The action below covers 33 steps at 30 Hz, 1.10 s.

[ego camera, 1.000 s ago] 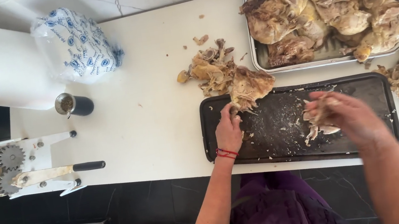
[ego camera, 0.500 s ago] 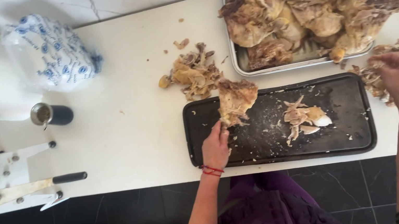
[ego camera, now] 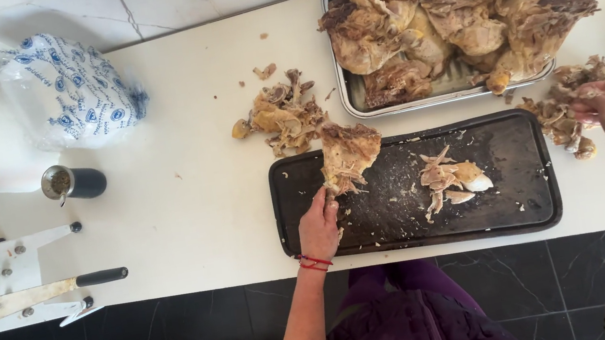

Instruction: Shredding and then chopping cooked chicken pieces on a cutting board using hands and a knife.

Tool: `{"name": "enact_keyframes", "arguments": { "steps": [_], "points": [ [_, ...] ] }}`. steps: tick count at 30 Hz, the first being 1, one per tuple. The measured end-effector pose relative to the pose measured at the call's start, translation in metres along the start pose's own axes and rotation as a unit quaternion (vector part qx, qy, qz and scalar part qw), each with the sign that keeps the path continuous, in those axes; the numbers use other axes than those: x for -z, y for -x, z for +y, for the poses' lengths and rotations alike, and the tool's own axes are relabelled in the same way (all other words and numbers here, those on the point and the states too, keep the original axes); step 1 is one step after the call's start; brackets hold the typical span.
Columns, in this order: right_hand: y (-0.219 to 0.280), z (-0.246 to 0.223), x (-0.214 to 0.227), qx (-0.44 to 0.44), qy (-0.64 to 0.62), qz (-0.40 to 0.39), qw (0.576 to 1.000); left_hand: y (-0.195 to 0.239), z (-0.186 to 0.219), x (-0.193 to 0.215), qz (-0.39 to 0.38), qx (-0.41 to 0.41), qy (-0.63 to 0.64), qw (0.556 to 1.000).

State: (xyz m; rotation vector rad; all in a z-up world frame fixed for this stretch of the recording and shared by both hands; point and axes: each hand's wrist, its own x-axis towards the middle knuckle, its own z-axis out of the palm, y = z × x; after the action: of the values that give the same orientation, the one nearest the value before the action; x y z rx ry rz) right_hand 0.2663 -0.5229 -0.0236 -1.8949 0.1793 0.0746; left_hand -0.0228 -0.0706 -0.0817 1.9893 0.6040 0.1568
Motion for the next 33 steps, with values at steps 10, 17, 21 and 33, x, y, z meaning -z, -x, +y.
{"name": "enact_keyframes", "arguments": {
  "steps": [10,17,21,33],
  "points": [
    [0.002,-0.001,-0.003,-0.023,0.062,-0.041,0.997,0.003,0.01,0.001,-0.019,0.031,-0.019,0.999],
    [0.063,-0.058,-0.047,-0.03,0.086,-0.145,0.985,0.009,0.023,-0.001,-0.014,0.047,0.016,0.999],
    [0.109,-0.077,-0.104,-0.116,0.038,-0.327,0.937,0.012,0.035,0.001,-0.027,0.079,0.022,0.996],
    [0.128,-0.073,-0.108,-0.053,-0.036,-0.243,0.968,0.023,0.016,-0.014,-0.04,0.05,0.049,0.997]
  ]
}}
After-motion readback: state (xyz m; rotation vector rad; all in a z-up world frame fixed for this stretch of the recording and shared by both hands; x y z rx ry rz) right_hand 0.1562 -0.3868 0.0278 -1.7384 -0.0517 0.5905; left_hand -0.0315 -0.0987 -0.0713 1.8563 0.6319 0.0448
